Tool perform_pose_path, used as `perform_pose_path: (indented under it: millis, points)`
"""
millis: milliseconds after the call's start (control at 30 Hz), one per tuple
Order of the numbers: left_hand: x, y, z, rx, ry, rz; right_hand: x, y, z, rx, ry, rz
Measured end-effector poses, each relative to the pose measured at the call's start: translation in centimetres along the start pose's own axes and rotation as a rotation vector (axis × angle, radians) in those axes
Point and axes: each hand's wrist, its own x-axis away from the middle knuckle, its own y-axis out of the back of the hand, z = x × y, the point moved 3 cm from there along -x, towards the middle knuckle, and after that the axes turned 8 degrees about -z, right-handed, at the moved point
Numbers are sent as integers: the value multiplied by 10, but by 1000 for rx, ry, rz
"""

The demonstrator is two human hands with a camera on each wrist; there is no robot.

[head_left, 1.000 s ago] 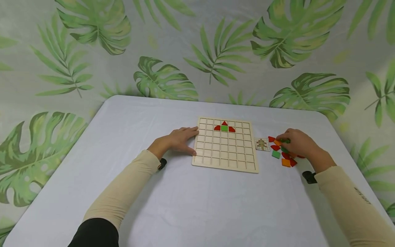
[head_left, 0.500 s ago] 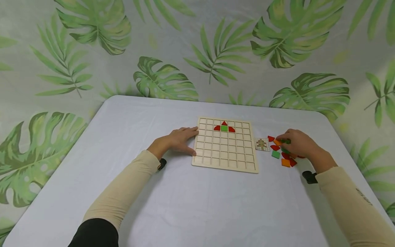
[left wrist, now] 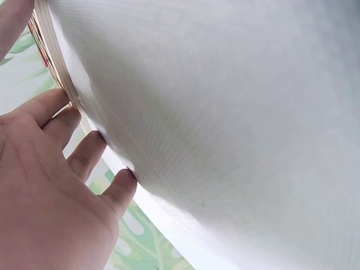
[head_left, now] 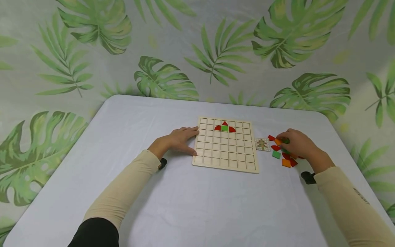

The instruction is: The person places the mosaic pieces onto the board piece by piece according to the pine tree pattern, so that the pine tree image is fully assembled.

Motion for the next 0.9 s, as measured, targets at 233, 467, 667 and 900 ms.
perform_pose_path:
  millis: [233, 467, 667, 900]
  points:
    - [-1, 1, -1, -5, -9, -1, 2, -1, -2, -10, 1, -24]
    - [-2, -1, 1, -8, 8, 2, 5, 1, -1, -25, -7, -66]
    - [-2, -2, 1, -5, 4, -2, 8, -1, -4, -73, -30, -97]
    - [-1, -1, 0, -4, 0, -5, 11, -2, -13, -103, -39, -124]
